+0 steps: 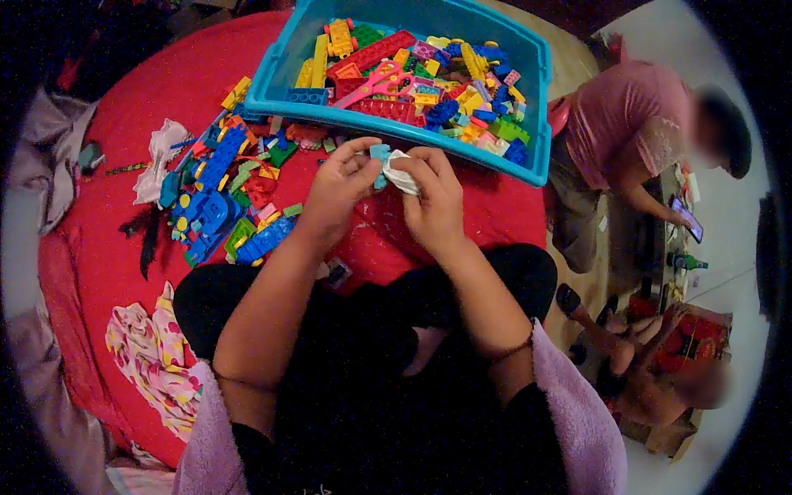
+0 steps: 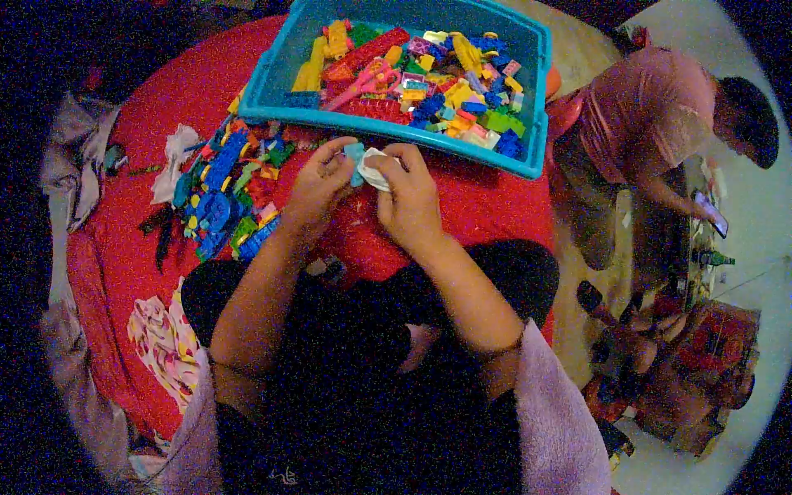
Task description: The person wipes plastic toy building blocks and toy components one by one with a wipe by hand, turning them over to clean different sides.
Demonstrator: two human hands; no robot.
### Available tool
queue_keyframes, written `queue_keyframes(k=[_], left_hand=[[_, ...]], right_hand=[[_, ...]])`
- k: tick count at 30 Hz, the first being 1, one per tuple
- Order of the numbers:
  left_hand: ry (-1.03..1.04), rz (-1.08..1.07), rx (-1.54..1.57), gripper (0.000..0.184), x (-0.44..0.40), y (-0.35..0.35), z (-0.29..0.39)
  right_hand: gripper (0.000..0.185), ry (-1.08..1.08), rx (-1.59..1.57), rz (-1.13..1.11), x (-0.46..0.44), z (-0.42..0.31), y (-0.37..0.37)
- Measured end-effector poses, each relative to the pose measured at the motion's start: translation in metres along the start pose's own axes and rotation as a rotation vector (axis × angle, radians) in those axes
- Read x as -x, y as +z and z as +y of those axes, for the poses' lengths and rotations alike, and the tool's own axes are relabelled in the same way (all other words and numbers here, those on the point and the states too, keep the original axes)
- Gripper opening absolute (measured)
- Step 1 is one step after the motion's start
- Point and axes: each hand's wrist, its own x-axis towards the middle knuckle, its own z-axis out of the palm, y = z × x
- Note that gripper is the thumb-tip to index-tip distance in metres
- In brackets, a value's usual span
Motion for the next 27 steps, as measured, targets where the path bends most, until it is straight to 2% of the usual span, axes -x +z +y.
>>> queue_keyframes(k=[7, 9, 16, 23, 26, 27], left_hand=[[0.028, 0.033, 0.021, 0.033, -0.004, -0.001, -0.002], [0.021, 0.017, 0.023, 0.033, -0.004, -0.001, -0.002], [0.004, 0.021, 0.031, 0.032, 0.002, 0.009, 0.010], [0.006, 0.056, 0.005, 0.032, -0.003, -0.001, 0.001], [-0.021, 0.074, 0.028, 0.032, -0.002, 0.002, 0.003], [0.002, 0.053, 0.019, 0.033, -0.002, 0.001, 0.003]], right_hand=[[0.034, -0.010, 0.003, 0.033, -0.001, 0.001, -0.001], [0.036, -0.127, 0.040, -0.007, 0.002, 0.000, 0.003], [0.033, -0.007, 0.033, 0.004, 0.000, 0.011, -0.001], [0.033, -0.073, 0.059, -0.054, 0.002, -0.003, 0.002], [0.030, -0.031, 0.143, -0.065, 0.002, 0.005, 0.003], [0.029, 0.115, 0.073, -0.098, 0.005, 0.012, 0.006]])
